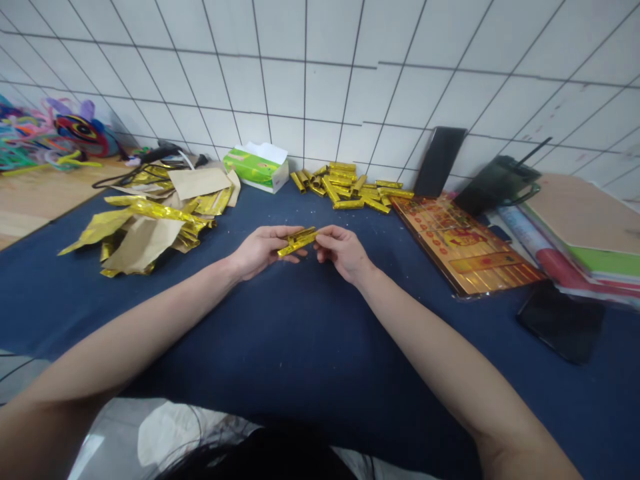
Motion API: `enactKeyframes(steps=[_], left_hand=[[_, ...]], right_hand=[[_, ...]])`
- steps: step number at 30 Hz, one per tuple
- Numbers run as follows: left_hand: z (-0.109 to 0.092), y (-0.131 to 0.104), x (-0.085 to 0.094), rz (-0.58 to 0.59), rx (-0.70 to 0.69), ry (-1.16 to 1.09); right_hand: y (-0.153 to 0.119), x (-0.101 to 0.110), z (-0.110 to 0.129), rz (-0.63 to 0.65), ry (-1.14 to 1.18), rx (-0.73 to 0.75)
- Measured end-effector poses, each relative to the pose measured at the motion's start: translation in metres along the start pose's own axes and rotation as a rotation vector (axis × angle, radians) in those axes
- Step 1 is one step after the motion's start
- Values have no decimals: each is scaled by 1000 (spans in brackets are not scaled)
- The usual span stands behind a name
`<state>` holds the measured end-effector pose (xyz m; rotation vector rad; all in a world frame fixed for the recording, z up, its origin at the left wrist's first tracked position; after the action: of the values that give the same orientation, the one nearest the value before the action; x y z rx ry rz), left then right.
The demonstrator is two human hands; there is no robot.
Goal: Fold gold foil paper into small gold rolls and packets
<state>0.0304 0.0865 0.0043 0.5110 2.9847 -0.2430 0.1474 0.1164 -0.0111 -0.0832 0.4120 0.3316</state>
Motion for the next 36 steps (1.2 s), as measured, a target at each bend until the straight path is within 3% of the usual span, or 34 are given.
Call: enactKeyframes(steps=[7,17,26,36], left_hand=[[1,-1,-6,125,23,-89],[1,-2,-12,83,-33,13],[3,0,-12,44,-44,91],[-1,-3,-15,99,-85,89]], right_hand=[[1,5,2,-43,92,-9],[0,15,1,-201,2,112],[-5,9,4,-217,-41,153],[-5,13,2,-257,-58,153]])
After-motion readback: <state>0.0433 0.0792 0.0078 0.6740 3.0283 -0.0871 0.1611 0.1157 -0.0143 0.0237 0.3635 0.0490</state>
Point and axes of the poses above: each hand's wrist, its own y-axis towards the middle knuckle, its own x-axis out of the back of the hand, z = x × y, the point moved 9 cm from there along y, towards the middle knuckle, and after that the axes turned 8 degrees about y, right-handed, at the moved point
